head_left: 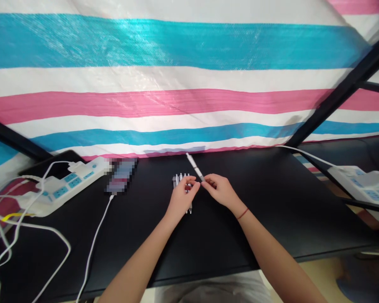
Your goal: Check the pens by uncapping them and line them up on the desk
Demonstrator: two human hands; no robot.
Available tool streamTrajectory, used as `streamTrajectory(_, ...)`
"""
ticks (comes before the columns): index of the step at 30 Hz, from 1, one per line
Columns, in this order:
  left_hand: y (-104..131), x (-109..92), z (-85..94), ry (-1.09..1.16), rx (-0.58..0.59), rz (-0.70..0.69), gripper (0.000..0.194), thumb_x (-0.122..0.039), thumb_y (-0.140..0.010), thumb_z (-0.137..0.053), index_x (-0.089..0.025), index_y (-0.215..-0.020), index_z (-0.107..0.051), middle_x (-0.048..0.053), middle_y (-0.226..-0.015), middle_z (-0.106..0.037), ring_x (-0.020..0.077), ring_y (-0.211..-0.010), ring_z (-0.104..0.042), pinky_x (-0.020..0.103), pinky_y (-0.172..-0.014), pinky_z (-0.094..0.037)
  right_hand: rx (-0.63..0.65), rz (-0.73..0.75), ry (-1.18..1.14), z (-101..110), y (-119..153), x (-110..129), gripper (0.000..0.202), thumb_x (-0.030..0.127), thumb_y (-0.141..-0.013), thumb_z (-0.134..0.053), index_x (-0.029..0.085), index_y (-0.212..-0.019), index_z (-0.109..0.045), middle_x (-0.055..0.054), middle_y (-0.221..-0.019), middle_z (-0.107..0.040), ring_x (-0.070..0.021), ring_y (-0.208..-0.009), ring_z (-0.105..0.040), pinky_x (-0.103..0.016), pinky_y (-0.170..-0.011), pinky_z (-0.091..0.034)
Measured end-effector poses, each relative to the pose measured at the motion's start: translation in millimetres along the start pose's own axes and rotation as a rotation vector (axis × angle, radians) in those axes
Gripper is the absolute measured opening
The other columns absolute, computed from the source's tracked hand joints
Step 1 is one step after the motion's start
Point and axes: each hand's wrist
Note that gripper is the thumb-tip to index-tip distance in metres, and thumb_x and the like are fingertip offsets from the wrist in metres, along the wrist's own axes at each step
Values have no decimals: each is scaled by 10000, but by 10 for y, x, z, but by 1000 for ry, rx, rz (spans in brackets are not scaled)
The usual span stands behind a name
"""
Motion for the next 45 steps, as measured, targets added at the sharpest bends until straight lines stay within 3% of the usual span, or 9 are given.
streamTrajectory(5, 13, -78, 110, -289, -2, -96, 236, -363, -846, -517, -210, -969, -648, 15, -893, -676, 145, -674, -582, 263, -656, -446, -193, -166, 311, 131, -43, -264, 254, 347, -870, -506, 204, -669, -570, -7, -604, -577, -164, -595, -527, -273, -587, -374)
streamTrajectory(9, 11, -111, 172, -408, -16, -138, 224, -341, -865, -476, -224, -913, -661, -3, -836, -678, 142, -632, -566, 262, -663, -427, -168, -209, 545, 139, -57, -412, 304, 347, -849, -522, 209, -584, -468, -9, -559, -539, -171, -586, -480, -275, -572, -305)
streamTrajectory(14, 1, -136, 206, -481, -26, -167, 222, -320, -871, -459, -226, -900, -658, 5, -860, -682, 156, -686, -587, 258, -684, -422, -150, -184, 705, 71, -90, -431, 296, 380, -872, -504, 202, -636, -488, -26, -621, -572, -184, -628, -493, -285, -591, -262)
streamTrajectory(22, -3, -105, 218, -561, -24, -166, 208, -308, -884, -446, -245, -907, -644, -11, -820, -686, 158, -666, -606, 246, -630, -386, -175, -209, 679, 43, -129, -423, 324, 478, -863, -506, 196, -704, -529, -23, -670, -597, -189, -660, -514, -280, -593, -237)
streamTrajectory(28, 13, -110, 211, -754, -13, -191, 200, -296, -895, -438, -242, -906, -630, 8, -825, -673, 185, -759, -616, 252, -651, -387, -154, -206, 701, 38, -131, -439, 237, 378, -843, -525, 197, -688, -528, -22, -680, -606, -189, -677, -522, -284, -602, -240)
streamTrajectory(35, 0, -26, 161, -1019, 9, -227, 211, -343, -898, -461, -205, -870, -618, 67, -913, -652, 220, -879, -593, 274, -718, -420, -171, -198, 648, 41, -134, -448, 293, 438, -871, -495, 196, -711, -534, -19, -681, -598, -186, -680, -526, -283, -611, -248)
streamTrajectory(45, -14, 19, 109, -1117, 54, -247, 236, -393, -854, -521, -177, -855, -617, 95, -954, -605, 264, -891, -572, 336, -730, -434, -269, -183, 626, 38, -146, -378, 229, 303, -873, -464, 195, -686, -539, -24, -666, -583, -180, -674, -515, -284, -624, -276)
Point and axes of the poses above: each hand's wrist, its own y-axis away from the middle knuckle, its own z-axis out of the back of the hand, x = y × z
